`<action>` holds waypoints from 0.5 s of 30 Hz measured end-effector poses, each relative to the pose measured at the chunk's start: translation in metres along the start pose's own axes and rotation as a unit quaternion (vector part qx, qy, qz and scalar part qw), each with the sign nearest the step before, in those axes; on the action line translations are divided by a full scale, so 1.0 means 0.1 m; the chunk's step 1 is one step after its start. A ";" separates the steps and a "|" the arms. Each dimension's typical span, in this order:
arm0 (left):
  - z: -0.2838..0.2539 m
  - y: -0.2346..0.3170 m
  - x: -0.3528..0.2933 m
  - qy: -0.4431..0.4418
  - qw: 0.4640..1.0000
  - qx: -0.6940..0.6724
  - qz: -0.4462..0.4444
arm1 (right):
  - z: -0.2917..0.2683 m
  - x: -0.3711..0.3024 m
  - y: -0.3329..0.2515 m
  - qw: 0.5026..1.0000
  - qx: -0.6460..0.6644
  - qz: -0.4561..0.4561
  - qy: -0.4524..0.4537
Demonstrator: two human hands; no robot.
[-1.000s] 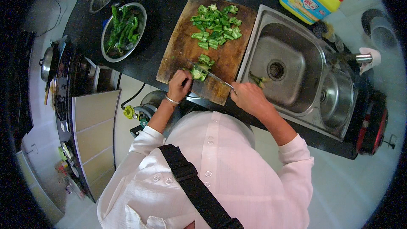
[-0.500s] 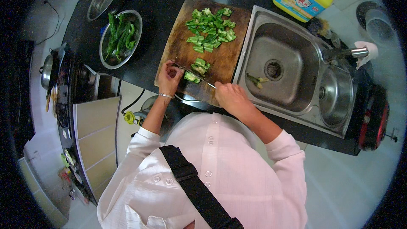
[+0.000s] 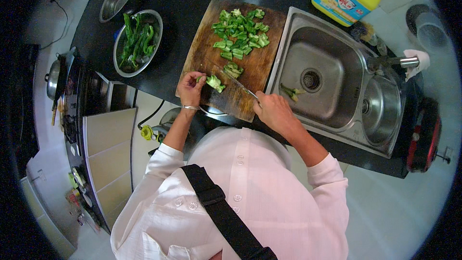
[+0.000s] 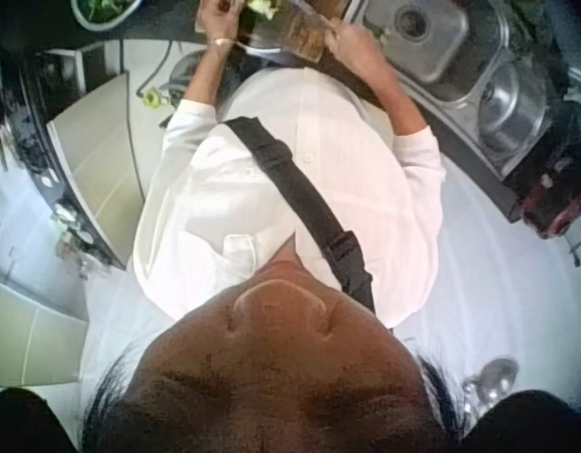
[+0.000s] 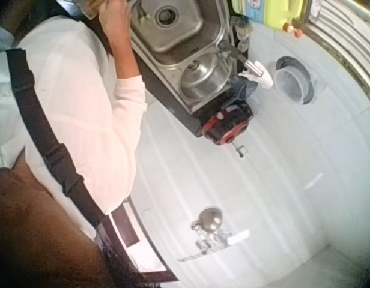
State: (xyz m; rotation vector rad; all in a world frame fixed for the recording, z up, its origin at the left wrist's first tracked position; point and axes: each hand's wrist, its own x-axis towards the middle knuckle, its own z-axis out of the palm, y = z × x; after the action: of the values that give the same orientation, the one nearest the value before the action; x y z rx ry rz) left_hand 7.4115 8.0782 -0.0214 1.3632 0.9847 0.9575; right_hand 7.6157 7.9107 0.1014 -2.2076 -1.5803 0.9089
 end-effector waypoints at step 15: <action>-0.02 0.03 -0.04 -0.018 0.999 0.049 0.002 | 0.09 -0.09 -0.08 0.998 -0.025 -0.062 0.014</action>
State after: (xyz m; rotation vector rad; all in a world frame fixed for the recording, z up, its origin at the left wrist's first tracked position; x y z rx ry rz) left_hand 7.4084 8.0754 -0.0188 1.4601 1.0126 0.8942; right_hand 7.6016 7.9039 0.1017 -2.1174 -1.7237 0.8065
